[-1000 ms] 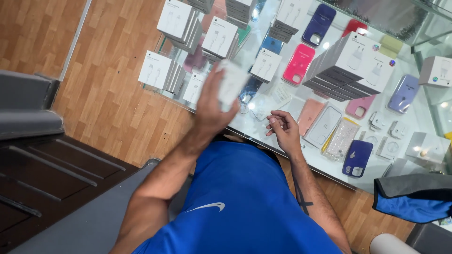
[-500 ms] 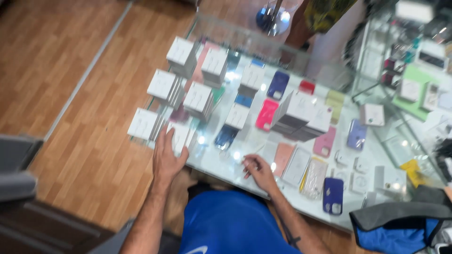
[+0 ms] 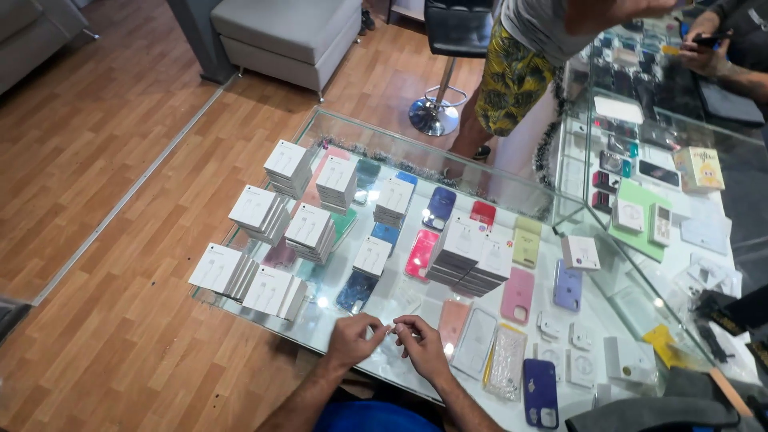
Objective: The person organizes stacks of small white boxes on a glass display counter. They pick up individual boxes, examine them, and place them back into neat piles. The person also handles a small white power adapter and a green box, moving them around the display area.
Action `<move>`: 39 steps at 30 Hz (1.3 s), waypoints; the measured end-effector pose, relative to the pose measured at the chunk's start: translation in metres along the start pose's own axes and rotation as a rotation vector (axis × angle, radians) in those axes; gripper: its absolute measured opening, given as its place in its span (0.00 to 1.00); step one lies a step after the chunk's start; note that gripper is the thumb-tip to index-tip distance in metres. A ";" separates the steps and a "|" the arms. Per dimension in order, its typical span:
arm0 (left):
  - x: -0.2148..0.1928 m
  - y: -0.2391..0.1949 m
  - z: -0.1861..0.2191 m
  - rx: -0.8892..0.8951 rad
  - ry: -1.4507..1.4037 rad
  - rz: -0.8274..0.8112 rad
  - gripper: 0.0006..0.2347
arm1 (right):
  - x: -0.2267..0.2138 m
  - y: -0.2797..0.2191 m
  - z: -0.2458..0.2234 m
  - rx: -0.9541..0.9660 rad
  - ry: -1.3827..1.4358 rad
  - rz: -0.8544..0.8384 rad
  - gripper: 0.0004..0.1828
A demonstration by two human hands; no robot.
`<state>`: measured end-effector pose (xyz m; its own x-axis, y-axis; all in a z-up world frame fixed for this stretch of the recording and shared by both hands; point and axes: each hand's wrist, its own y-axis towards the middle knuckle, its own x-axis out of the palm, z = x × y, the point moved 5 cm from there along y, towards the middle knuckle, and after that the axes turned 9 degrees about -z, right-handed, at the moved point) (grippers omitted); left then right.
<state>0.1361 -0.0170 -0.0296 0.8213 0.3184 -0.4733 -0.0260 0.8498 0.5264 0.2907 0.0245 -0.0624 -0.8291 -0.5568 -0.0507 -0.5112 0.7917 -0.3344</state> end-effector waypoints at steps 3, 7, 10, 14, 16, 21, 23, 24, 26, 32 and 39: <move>0.027 0.002 -0.004 0.030 -0.031 -0.103 0.11 | -0.005 0.011 0.006 -0.091 -0.028 0.053 0.11; 0.045 0.001 -0.022 -0.095 -0.086 -0.187 0.16 | 0.000 0.017 0.001 -0.221 -0.073 0.058 0.09; 0.046 0.003 -0.035 -0.129 -0.121 -0.254 0.17 | 0.008 0.024 -0.004 -0.263 -0.095 0.048 0.10; 0.052 -0.004 -0.046 -0.210 -0.213 -0.336 0.16 | 0.011 0.021 0.001 -0.242 -0.165 0.037 0.10; 0.054 -0.005 -0.049 -0.184 -0.206 -0.349 0.14 | 0.009 0.024 0.007 -0.212 -0.193 0.053 0.09; 0.054 -0.001 -0.051 -0.184 -0.246 -0.419 0.16 | 0.010 0.026 0.011 -0.135 -0.248 0.097 0.06; 0.054 -0.002 -0.047 -0.295 -0.302 -0.472 0.13 | 0.013 0.020 0.004 -0.247 -0.257 0.110 0.07; 0.056 -0.003 -0.047 -0.304 -0.311 -0.474 0.13 | 0.012 0.020 0.009 -0.234 -0.260 0.108 0.07; 0.056 -0.004 -0.048 -0.292 -0.280 -0.494 0.12 | 0.011 0.020 0.019 -0.232 -0.310 0.153 0.08; 0.058 -0.005 -0.048 -0.349 -0.264 -0.502 0.09 | 0.009 0.020 0.029 -0.160 -0.294 0.182 0.06; 0.059 -0.003 -0.045 -0.402 -0.287 -0.577 0.09 | 0.008 0.021 0.030 -0.163 -0.232 0.145 0.07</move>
<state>0.1586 0.0177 -0.0911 0.8825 -0.2979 -0.3640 0.2918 0.9537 -0.0731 0.2804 0.0291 -0.0982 -0.8316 -0.4631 -0.3065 -0.4368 0.8863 -0.1541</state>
